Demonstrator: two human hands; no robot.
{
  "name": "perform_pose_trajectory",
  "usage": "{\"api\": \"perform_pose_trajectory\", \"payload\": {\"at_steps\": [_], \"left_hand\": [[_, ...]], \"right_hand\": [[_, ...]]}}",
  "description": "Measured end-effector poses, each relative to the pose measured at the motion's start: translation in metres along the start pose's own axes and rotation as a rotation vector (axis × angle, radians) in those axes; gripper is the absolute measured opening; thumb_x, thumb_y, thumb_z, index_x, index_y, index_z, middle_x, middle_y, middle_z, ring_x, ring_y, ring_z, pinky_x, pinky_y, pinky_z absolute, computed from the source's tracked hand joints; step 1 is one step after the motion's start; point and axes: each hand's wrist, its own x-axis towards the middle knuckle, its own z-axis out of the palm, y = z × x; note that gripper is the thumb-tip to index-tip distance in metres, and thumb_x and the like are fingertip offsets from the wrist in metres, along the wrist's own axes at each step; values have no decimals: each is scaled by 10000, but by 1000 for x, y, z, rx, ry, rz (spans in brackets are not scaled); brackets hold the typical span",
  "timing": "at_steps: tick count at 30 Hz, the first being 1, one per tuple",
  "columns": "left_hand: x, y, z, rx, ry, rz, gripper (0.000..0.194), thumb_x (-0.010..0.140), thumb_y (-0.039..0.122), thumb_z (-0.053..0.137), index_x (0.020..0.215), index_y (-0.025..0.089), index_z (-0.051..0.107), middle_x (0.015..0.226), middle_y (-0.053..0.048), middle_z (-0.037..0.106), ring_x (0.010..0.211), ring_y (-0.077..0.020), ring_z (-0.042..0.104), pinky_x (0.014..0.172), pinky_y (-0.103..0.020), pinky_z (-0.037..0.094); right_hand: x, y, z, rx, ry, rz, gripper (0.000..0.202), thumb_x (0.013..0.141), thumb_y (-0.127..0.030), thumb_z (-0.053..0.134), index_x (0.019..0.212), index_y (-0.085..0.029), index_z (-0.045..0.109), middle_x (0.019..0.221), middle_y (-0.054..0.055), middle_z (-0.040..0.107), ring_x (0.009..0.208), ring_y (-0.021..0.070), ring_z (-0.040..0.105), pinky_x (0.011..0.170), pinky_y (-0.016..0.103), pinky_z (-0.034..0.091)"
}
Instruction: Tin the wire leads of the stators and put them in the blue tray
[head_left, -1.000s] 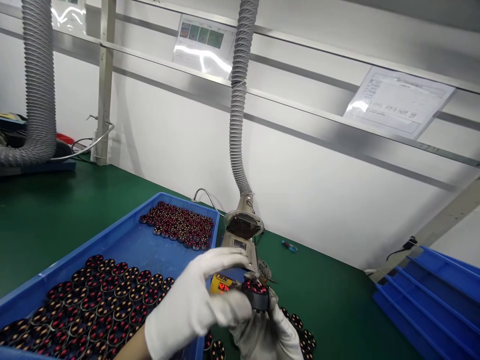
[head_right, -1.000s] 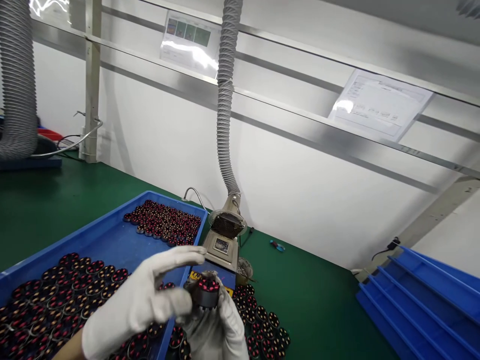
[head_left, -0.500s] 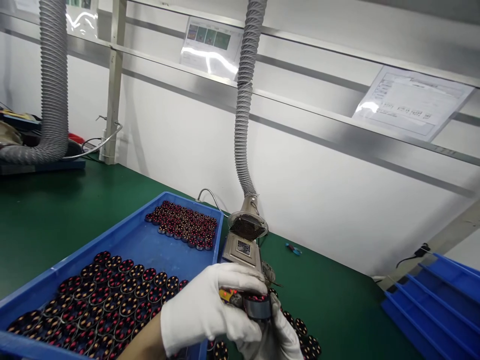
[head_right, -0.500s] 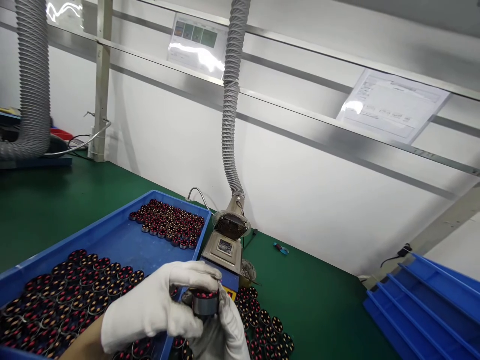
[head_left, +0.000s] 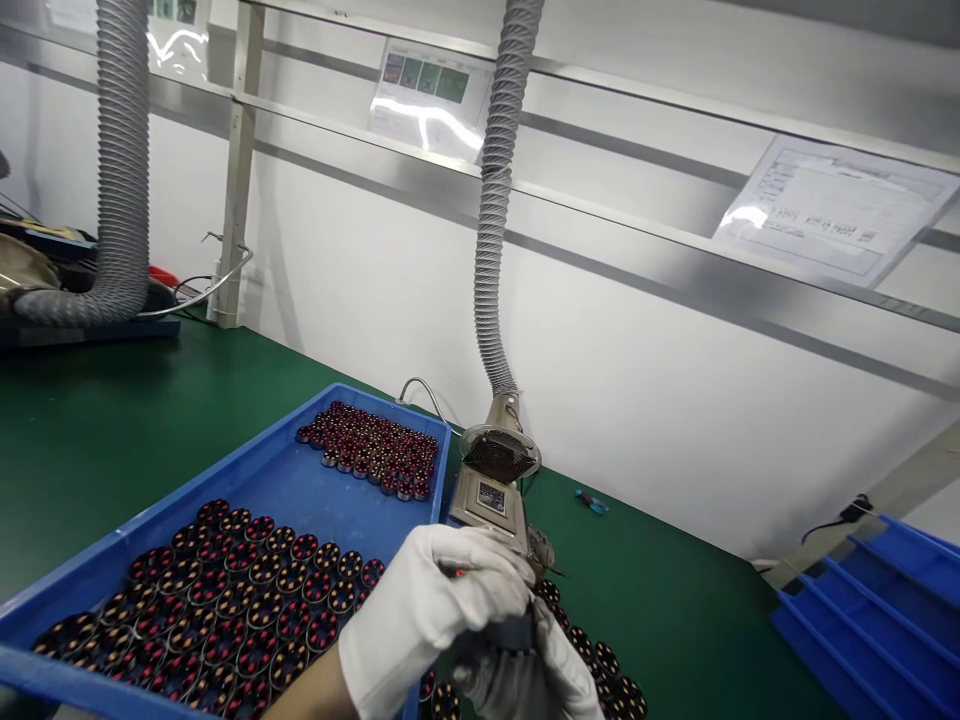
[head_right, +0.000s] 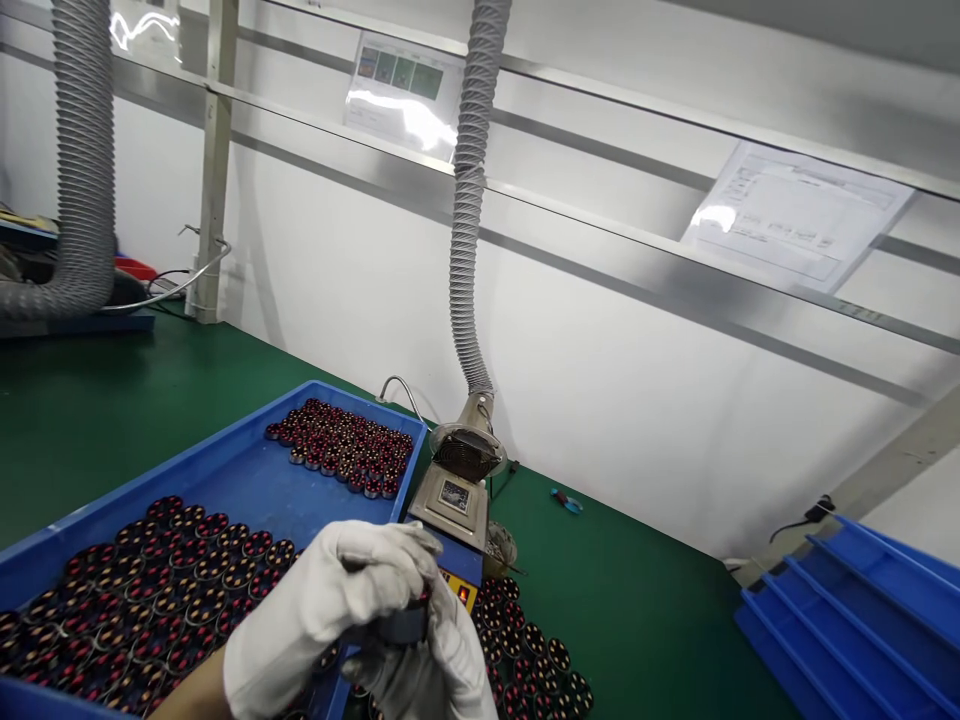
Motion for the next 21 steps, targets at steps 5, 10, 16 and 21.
{"api": "perform_pose_trajectory", "payload": {"at_steps": [5, 10, 16, 21], "left_hand": [[-2, 6, -4, -94, 308, 17, 126, 614, 270, 650, 570, 152, 653, 681, -61, 684, 708, -201, 609, 710, -316, 483], [-3, 12, -10, 103, 30, -85, 243, 555, 128, 587, 768, 149, 702, 883, -68, 682, 724, -174, 598, 660, -277, 464], [-4, 3, 3, 44, 16, -50, 232, 510, 90, 463, 614, 137, 664, 734, -48, 635, 618, -124, 527, 541, -223, 380], [-10, 10, -2, -26, 214, 70, 93, 604, 171, 559, 630, 174, 648, 760, -36, 635, 747, -163, 567, 624, -235, 424]], "right_hand": [[-4, -8, 12, 46, -47, 56, 328, 632, -451, 751, 905, -275, 708, 874, 69, 734, 793, 221, 682, 753, 416, 541], [-7, -15, 9, 86, -102, 76, 282, 611, -404, 781, 873, -320, 717, 911, 62, 734, 780, 212, 688, 761, 406, 542], [-4, -8, -19, -18, 77, -72, 210, 688, -362, 733, 891, -317, 709, 938, 21, 731, 906, 171, 665, 813, 318, 530], [-5, -3, -15, -12, 79, -70, 279, 620, -321, 779, 883, -259, 711, 991, 66, 715, 911, 212, 661, 820, 358, 525]]}}
